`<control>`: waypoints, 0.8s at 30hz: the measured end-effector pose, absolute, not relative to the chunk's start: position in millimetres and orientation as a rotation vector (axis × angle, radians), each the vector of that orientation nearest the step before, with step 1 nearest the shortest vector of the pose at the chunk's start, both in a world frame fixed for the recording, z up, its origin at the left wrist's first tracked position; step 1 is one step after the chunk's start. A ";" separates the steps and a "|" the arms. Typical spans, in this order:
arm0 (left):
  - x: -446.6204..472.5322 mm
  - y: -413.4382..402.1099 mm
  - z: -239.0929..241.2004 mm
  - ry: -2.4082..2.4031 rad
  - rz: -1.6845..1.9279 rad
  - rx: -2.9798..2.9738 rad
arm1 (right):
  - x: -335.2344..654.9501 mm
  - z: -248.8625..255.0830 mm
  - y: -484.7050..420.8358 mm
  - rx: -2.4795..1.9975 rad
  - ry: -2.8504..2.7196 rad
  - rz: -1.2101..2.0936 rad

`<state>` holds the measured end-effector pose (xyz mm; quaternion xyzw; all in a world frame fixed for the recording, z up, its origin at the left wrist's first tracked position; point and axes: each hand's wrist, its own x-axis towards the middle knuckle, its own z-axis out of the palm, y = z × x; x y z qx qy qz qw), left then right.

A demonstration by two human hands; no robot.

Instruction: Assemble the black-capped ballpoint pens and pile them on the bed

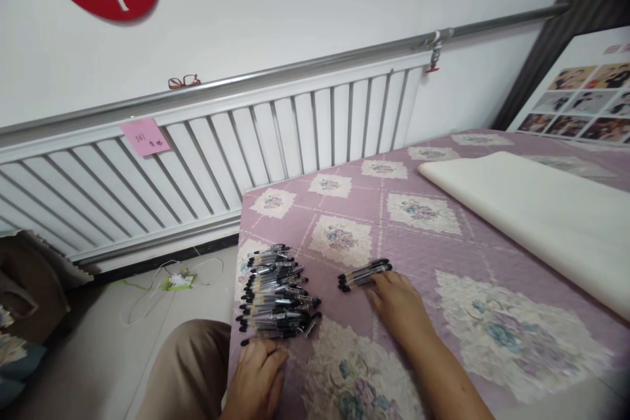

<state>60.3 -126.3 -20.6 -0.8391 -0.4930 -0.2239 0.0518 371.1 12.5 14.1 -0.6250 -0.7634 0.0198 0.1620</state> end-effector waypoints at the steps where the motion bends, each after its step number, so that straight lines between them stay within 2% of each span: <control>1: 61.2 -126.7 -18.8 -1.517 -0.677 -2.559 | 371.0 13.2 12.8 -1.764 -2.186 0.055; 11: 70.5 -127.5 -8.8 -1.522 -0.837 -2.512 | 368.0 14.5 8.4 -1.807 -2.224 0.075; 20: 69.6 -127.4 -8.6 -1.530 -0.793 -2.555 | 369.3 19.4 3.1 -1.885 -2.291 0.144; 24: 68.5 -128.2 -7.8 -1.485 -0.788 -2.531 | 365.5 25.2 -0.6 -1.707 -2.325 0.219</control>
